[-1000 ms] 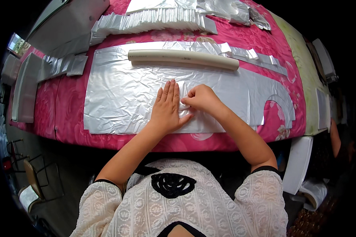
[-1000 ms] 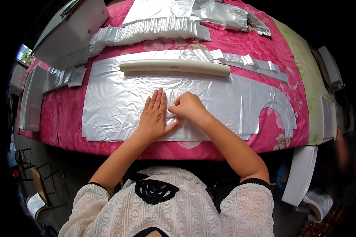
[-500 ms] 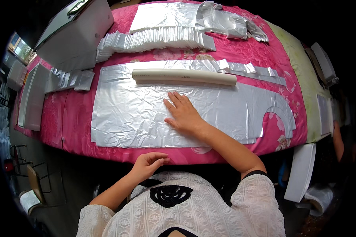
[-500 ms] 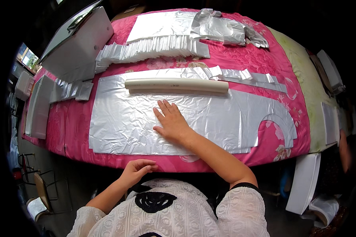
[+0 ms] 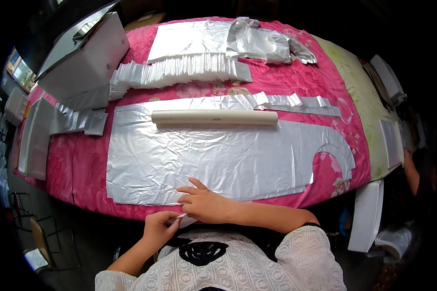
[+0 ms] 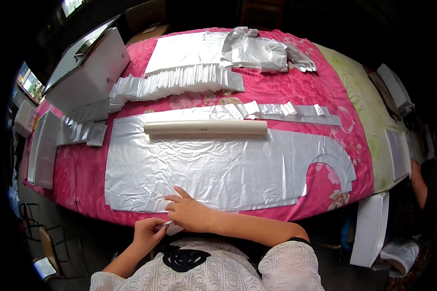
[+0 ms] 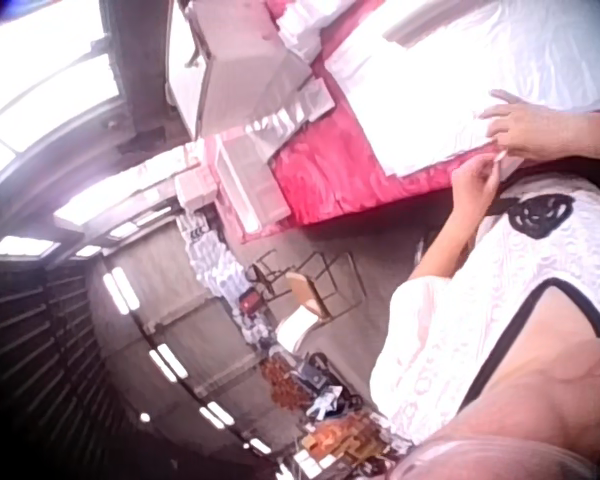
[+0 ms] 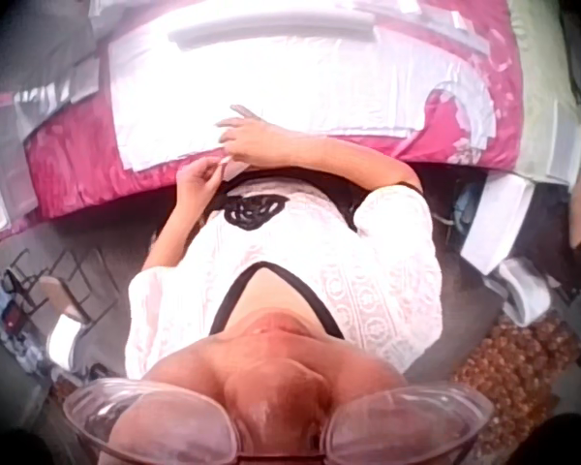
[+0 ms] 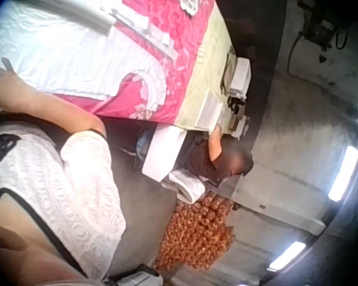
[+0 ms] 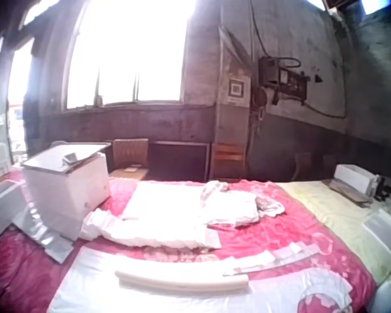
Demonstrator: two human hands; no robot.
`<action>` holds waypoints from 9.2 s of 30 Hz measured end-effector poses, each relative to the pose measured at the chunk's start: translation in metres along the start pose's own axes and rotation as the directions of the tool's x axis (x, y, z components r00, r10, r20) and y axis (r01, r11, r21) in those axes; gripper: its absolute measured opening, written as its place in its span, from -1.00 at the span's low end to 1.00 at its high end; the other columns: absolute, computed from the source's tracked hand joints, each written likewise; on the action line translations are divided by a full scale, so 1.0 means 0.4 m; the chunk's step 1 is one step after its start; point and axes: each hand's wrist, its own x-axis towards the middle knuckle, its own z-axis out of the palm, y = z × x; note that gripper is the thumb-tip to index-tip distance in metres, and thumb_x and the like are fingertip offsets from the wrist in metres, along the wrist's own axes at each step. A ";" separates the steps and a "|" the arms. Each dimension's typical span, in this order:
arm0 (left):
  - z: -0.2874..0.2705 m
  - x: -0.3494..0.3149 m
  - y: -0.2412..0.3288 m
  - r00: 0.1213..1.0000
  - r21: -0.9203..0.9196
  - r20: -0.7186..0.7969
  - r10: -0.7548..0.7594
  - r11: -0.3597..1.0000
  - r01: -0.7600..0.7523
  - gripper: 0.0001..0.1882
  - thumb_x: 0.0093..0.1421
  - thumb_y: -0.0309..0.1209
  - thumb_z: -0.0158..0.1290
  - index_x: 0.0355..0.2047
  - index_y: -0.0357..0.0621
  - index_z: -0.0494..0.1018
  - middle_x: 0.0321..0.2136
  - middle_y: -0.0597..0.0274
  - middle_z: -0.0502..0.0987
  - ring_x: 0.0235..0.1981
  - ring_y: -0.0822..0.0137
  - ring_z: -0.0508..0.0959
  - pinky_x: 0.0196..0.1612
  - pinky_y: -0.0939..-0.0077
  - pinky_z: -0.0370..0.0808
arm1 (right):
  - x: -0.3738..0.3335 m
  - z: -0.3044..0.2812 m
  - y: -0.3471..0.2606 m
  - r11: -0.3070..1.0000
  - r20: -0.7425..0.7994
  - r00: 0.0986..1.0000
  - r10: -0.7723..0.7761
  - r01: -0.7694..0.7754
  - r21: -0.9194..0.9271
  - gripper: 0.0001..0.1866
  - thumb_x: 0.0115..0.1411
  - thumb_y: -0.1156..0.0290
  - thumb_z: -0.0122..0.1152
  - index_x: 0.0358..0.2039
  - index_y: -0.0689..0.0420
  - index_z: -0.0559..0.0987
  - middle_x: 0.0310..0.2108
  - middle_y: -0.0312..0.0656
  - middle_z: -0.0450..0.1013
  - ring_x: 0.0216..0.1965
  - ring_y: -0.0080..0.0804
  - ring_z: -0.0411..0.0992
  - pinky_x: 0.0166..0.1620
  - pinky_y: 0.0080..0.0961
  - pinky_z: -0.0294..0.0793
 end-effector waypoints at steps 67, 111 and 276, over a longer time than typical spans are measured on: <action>0.169 0.310 0.117 0.832 0.225 0.162 0.531 0.801 -0.555 -0.31 0.08 -0.26 0.08 0.19 -0.20 0.12 0.24 -0.23 -0.05 0.21 -0.18 0.11 0.20 0.16 0.15 | -0.167 -0.082 -0.023 0.591 -0.358 0.527 0.770 -0.802 0.090 -0.32 0.12 0.12 0.09 0.13 0.33 0.23 -0.24 0.05 0.39 -0.18 -0.07 0.40 -0.15 -0.25 0.42; -0.015 0.324 0.129 0.804 -0.488 0.571 -0.167 0.719 0.496 -0.83 0.16 -0.36 0.07 -0.33 -0.23 0.48 -0.42 0.20 0.56 -0.41 0.40 0.57 -0.34 0.52 0.52 | -0.155 -0.143 -0.118 0.926 -0.607 0.705 0.367 -0.213 0.313 -0.60 -0.06 0.31 0.33 -0.23 0.20 0.46 -0.27 -0.08 0.44 -0.25 -0.11 0.43 -0.17 -0.31 0.40; -0.044 0.104 0.111 0.843 -0.735 0.529 0.097 0.550 0.397 -0.29 -0.08 -0.02 0.22 -0.08 -0.28 0.29 -0.41 0.18 0.46 -0.44 0.39 0.51 -0.34 0.49 0.49 | 0.142 -0.215 0.020 -0.056 -0.277 0.704 0.654 0.410 0.910 -0.29 -0.04 0.29 0.31 0.02 0.28 0.14 -0.39 -0.17 0.36 -0.36 -0.47 0.40 -0.22 -0.46 0.48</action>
